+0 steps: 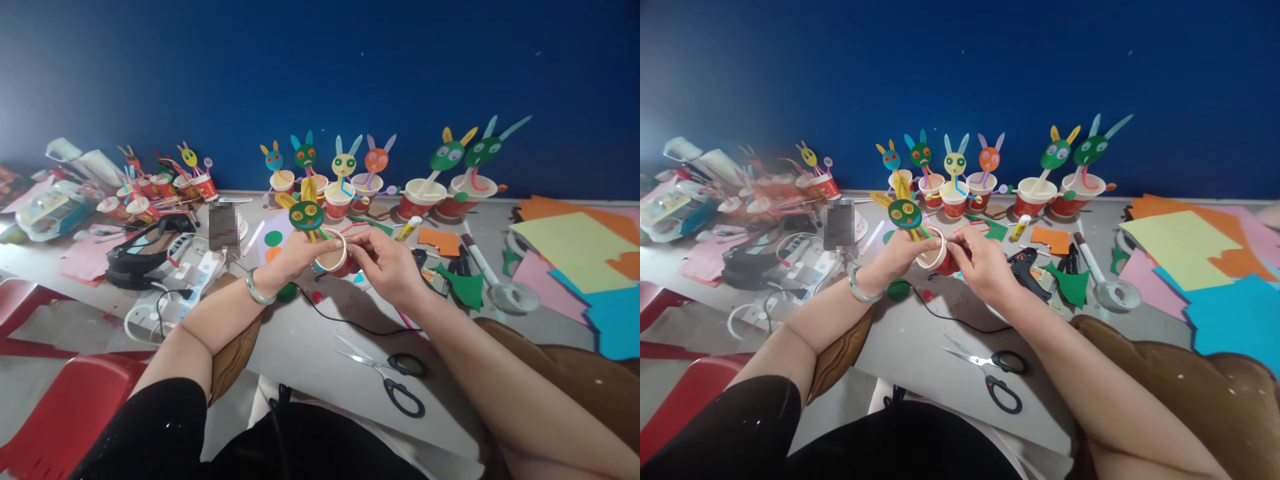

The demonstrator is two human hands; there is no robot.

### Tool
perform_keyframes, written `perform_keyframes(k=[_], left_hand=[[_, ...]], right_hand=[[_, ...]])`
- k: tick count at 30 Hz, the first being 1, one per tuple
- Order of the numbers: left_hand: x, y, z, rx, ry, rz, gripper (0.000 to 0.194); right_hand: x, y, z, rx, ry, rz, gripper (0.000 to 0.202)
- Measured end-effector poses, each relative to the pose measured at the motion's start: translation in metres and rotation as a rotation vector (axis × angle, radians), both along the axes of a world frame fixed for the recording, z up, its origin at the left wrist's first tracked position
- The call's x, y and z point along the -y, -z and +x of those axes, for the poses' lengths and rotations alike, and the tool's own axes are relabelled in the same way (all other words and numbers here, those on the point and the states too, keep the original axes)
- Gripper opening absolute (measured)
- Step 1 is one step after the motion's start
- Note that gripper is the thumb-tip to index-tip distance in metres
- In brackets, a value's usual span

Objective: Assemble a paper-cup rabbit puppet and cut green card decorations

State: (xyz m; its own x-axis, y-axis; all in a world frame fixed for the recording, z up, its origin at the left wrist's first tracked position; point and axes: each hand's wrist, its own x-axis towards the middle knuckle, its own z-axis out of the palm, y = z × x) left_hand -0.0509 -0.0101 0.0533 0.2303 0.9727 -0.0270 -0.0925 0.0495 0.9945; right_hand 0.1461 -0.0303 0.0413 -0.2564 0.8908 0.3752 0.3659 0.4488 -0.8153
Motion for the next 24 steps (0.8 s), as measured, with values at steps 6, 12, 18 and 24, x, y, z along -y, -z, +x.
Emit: perform_keyframes(k=[6,12,18,24], left_hand=[[-0.0001,0.0013,-0.0018,-0.064,0.03,0.036,0.054],[-0.0063,0.0024,-0.0016,-0.066,0.102,0.086,0.054],[-0.0079,0.0074,-0.0008,-0.002,0.062,0.073,0.057],[-0.0058,0.0093,0.0003,0.047,0.04,0.035,0.058]], right_hand=[[-0.0007,-0.0025,0.0017,0.123,0.025,0.081,0.012],[-0.0026,0.0034,0.002,0.162,0.049,0.117,0.014],[-0.0038,0.0052,-0.0002,0.022,0.034,0.027,0.023],[-0.0045,0.0032,0.003,0.019,0.032,0.024,0.023]])
